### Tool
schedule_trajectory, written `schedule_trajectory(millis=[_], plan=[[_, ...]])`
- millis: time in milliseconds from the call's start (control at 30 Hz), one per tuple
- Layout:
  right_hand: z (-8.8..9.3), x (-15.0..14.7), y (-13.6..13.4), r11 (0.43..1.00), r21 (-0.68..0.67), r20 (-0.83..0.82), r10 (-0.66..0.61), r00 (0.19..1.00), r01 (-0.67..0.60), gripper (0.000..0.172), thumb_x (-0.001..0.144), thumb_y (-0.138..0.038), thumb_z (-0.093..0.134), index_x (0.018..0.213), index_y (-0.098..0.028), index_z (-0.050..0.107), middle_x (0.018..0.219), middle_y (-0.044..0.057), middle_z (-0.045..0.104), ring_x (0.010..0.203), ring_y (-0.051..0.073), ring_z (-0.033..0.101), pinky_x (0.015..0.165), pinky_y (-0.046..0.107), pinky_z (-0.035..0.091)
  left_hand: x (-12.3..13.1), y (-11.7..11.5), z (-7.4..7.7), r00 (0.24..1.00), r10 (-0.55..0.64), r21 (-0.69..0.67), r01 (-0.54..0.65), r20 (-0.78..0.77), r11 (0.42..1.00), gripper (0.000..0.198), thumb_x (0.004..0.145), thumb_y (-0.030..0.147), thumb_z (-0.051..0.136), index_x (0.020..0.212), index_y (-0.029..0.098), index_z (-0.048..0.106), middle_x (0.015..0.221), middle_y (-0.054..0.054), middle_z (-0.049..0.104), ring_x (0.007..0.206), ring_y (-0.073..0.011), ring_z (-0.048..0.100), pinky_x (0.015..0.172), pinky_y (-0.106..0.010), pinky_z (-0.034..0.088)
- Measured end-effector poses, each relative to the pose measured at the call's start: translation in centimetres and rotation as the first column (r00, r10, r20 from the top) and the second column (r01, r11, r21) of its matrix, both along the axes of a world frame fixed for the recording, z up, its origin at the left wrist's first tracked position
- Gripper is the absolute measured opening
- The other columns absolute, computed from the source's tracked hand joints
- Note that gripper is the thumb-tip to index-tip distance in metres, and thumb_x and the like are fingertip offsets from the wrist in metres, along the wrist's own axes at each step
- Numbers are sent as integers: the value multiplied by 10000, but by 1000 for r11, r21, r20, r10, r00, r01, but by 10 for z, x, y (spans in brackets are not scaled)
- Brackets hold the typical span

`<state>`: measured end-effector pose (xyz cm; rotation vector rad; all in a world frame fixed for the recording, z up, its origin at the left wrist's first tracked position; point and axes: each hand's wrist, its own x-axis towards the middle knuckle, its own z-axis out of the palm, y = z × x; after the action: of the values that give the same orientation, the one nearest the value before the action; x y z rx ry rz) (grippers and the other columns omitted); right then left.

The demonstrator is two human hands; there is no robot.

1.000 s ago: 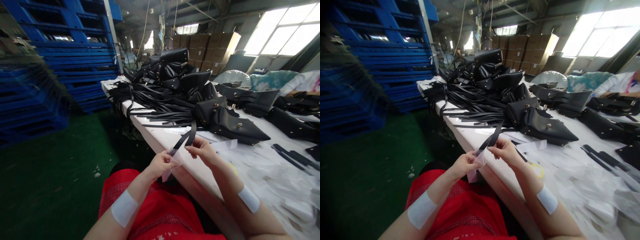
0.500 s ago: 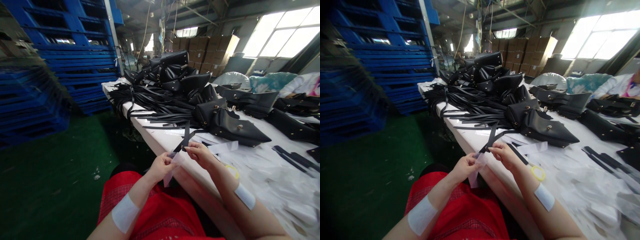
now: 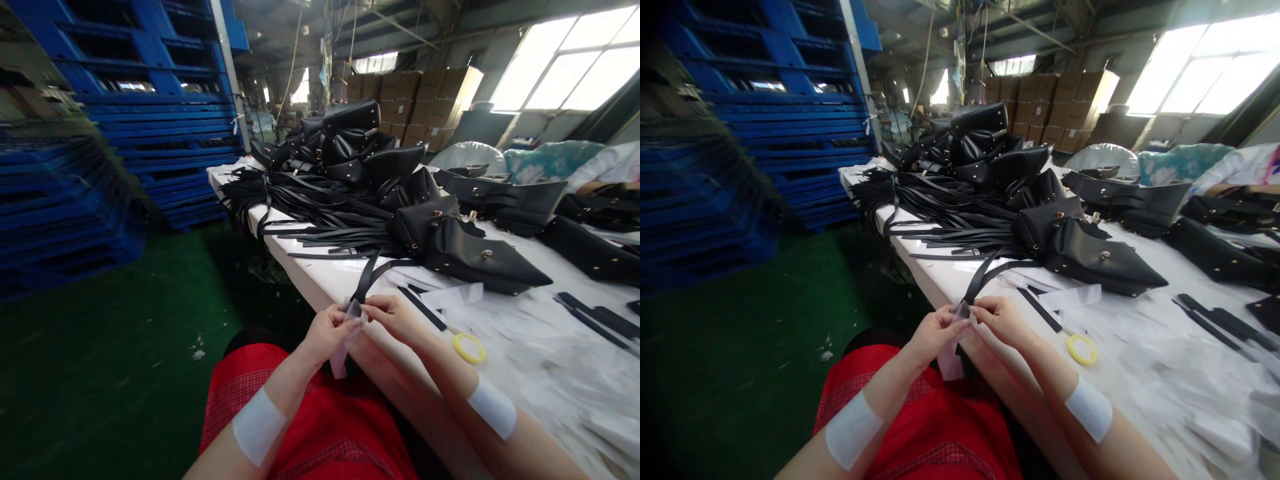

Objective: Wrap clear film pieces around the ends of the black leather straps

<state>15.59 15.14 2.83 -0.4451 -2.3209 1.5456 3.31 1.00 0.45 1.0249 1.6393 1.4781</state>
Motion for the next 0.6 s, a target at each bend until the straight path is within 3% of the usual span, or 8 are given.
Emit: schedule_trajectory(millis=[133, 200, 267, 333, 400, 467, 600], plan=[[-2, -1, -5, 996, -58, 29, 70, 997, -69, 299, 827, -413, 618, 643, -191, 697, 601, 15, 587, 588, 149, 502, 561, 265, 356, -2, 1, -4, 1000, 1, 59, 0, -13, 998, 307, 830, 438, 641, 843, 173, 796, 984, -91, 668, 1003, -253, 611, 907, -319, 452], [-5, -1, 0, 982, -183, 34, 49, 998, -42, 313, 795, -451, 657, 644, -179, 697, 554, 3, 540, 521, 119, 440, 501, 248, 305, -1, -1, -5, 999, -13, 55, 16, -52, 998, 289, 824, 420, 648, 823, 168, 789, 971, -84, 650, 980, -245, 610, 888, -310, 451], [-8, -1, 10, 928, -362, 18, -84, 996, 85, 370, 768, -519, 672, 663, -164, 686, 472, -39, 407, 441, 81, 300, 436, 235, 189, 0, -3, -4, 991, -57, 14, 59, -121, 998, 255, 805, 390, 673, 740, 163, 769, 958, -76, 628, 939, -235, 605, 857, -303, 451], [-11, -2, 23, 830, -515, -2, -251, 968, 214, 406, 745, -558, 679, 738, -152, 684, 449, -85, 284, 423, 66, 177, 426, 238, 87, 2, -5, -3, 974, -121, -33, 116, -189, 993, 268, 814, 367, 666, 658, 158, 730, 943, -72, 612, 898, -223, 599, 829, -304, 451], [-15, -3, 33, 768, -588, -32, -335, 942, 253, 433, 717, -556, 709, 846, -143, 689, 460, -100, 268, 431, 63, 149, 436, 242, 56, 3, -5, -4, 959, -160, -54, 151, -235, 987, 316, 863, 362, 606, 648, 157, 713, 948, -77, 610, 889, -220, 597, 837, -314, 450], [-16, -5, 32, 776, -579, -53, -341, 938, 250, 452, 703, -548, 730, 893, -140, 692, 473, -93, 308, 436, 64, 175, 441, 246, 68, 3, -4, -6, 955, -144, -44, 137, -260, 990, 381, 919, 377, 520, 683, 155, 720, 952, -87, 617, 897, -222, 601, 857, -324, 453], [-18, -9, 1, 877, -454, -62, -206, 977, 156, 396, 717, -547, 727, 711, -154, 677, 501, -51, 414, 461, 73, 284, 450, 250, 167, -5, 0, -11, 966, -17, 41, 28, -256, 999, 429, 961, 432, 433, 825, 165, 740, 998, -93, 650, 949, -229, 627, 896, -321, 476]])
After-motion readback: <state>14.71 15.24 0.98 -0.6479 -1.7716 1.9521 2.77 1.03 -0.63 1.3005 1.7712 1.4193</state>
